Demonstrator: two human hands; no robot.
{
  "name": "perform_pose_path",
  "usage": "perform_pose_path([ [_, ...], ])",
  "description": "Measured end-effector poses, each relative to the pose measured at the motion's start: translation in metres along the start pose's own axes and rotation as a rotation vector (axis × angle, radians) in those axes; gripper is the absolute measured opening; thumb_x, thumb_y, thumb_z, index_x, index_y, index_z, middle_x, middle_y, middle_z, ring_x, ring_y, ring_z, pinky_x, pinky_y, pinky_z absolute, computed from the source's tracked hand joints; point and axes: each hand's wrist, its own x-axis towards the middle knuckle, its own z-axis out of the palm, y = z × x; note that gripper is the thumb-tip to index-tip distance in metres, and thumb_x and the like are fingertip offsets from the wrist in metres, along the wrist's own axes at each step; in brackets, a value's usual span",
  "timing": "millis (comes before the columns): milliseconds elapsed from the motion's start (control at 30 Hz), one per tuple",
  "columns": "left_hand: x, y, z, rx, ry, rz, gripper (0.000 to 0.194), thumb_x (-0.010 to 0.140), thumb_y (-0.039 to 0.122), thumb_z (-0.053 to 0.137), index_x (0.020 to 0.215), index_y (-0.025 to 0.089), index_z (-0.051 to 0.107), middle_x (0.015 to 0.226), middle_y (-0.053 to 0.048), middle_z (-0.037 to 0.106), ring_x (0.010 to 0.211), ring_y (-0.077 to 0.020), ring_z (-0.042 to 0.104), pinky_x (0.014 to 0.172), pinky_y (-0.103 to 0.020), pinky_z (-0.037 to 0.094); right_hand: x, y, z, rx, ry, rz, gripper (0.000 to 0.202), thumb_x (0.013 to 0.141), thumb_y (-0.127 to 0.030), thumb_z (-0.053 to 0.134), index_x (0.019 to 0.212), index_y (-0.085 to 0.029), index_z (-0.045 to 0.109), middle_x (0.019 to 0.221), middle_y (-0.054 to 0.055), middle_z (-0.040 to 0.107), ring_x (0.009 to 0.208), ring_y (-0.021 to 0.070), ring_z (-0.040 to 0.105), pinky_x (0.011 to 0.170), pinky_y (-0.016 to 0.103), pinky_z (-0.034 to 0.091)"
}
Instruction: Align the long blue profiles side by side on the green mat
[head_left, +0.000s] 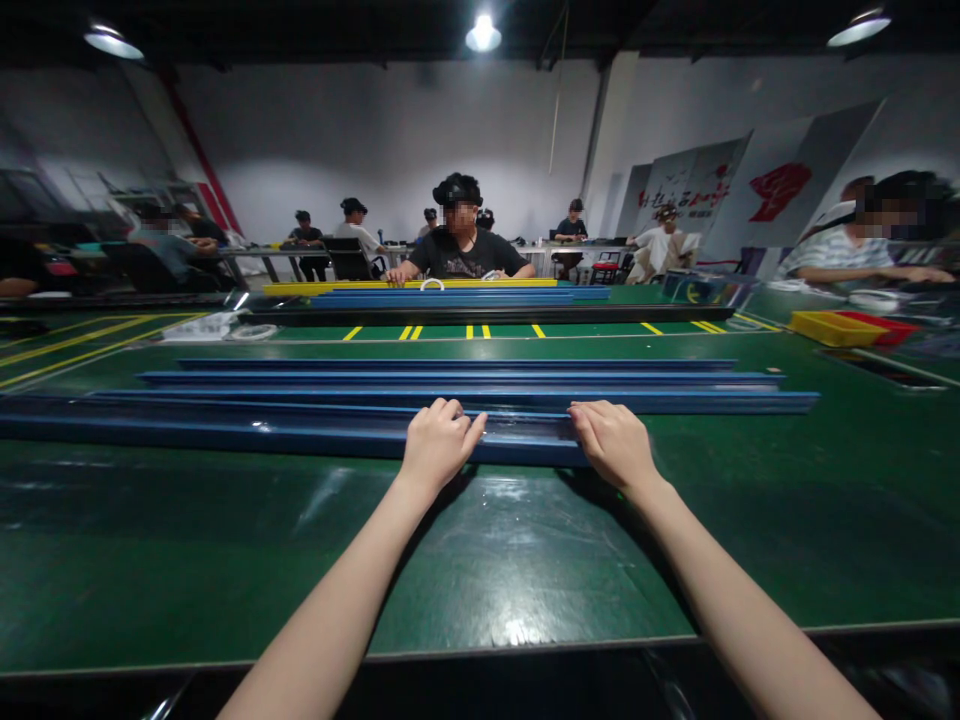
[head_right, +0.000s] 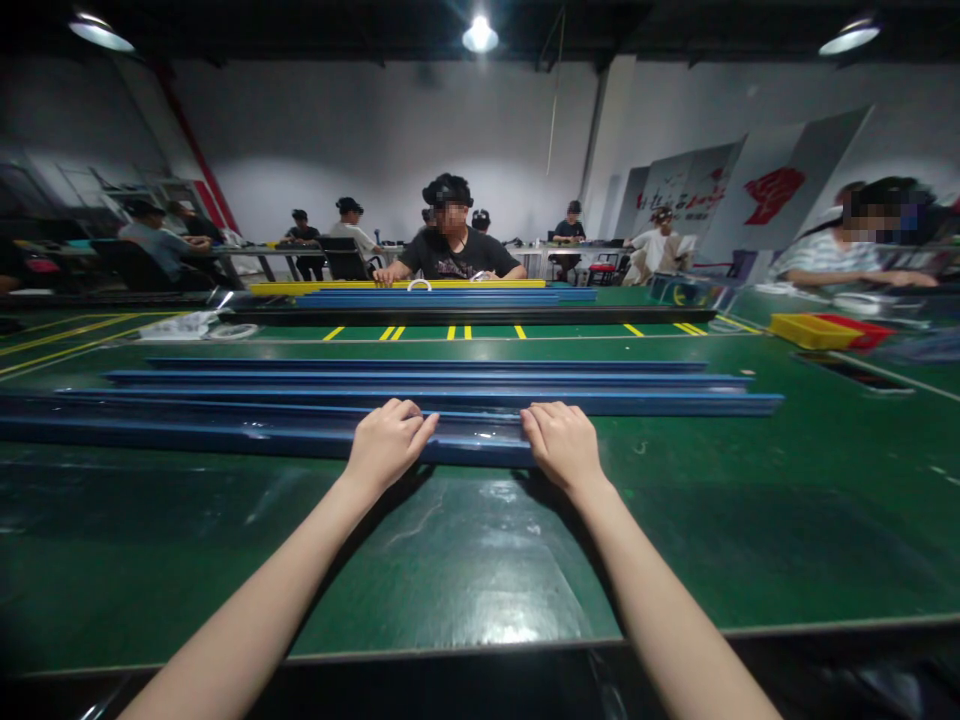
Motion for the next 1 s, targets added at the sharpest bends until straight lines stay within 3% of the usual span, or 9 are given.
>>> perform_pose_path([
  [300, -0.002, 0.008, -0.001, 0.003, 0.003, 0.05, 0.038, 0.088, 0.035, 0.033, 0.067, 0.016, 0.059, 0.073, -0.005, 0.06, 0.071, -0.0157, 0.051, 0.059, -0.028, 0.035, 0.0, -0.008, -0.002, -0.071, -0.079, -0.027, 0.048, 0.089, -0.034, 0.021, 0.066, -0.018, 0.059, 0.067, 0.005, 0.063, 0.069, 0.0147, 0.054, 0.062, 0.027, 0.029],
  [500, -0.003, 0.011, -0.001, -0.064, -0.024, 0.073, 0.034, 0.088, 0.036, 0.032, 0.083, 0.017, 0.059, 0.081, -0.007, 0.06, 0.077, -0.0177, 0.051, 0.063, -0.029, 0.036, 0.0, -0.018, 0.001, 0.045, -0.065, -0.18, 0.041, 0.088, -0.034, 0.026, 0.084, -0.016, 0.063, 0.091, 0.007, 0.066, 0.084, 0.0165, 0.055, 0.078, 0.031, 0.031],
  [667, -0.003, 0.012, 0.0, -0.136, -0.088, 0.245, 0.032, 0.088, 0.034, 0.031, 0.098, 0.017, 0.057, 0.099, -0.007, 0.058, 0.088, -0.0185, 0.051, 0.071, -0.03, 0.038, -0.001, -0.02, 0.002, 0.137, -0.109, -0.248, 0.039, 0.088, -0.035, 0.029, 0.097, -0.016, 0.061, 0.106, 0.008, 0.061, 0.097, 0.0169, 0.054, 0.084, 0.03, 0.033],
  [800, -0.004, 0.015, 0.001, -0.179, -0.153, 0.344, 0.032, 0.088, 0.034, 0.033, 0.104, 0.019, 0.055, 0.107, -0.008, 0.055, 0.094, -0.0192, 0.05, 0.077, -0.032, 0.038, 0.0, -0.018, 0.002, 0.152, -0.109, -0.241, 0.037, 0.089, -0.031, 0.027, 0.096, -0.017, 0.061, 0.103, 0.006, 0.063, 0.095, 0.0147, 0.055, 0.085, 0.03, 0.033],
  [1000, -0.002, 0.016, 0.0, -0.213, -0.149, 0.288, 0.033, 0.086, 0.039, 0.036, 0.097, 0.019, 0.06, 0.097, -0.006, 0.058, 0.089, -0.0178, 0.051, 0.072, -0.03, 0.038, 0.001, -0.013, 0.0, 0.087, -0.065, -0.171, 0.041, 0.09, -0.029, 0.023, 0.087, -0.018, 0.062, 0.093, 0.005, 0.066, 0.084, 0.0133, 0.058, 0.08, 0.028, 0.032],
])
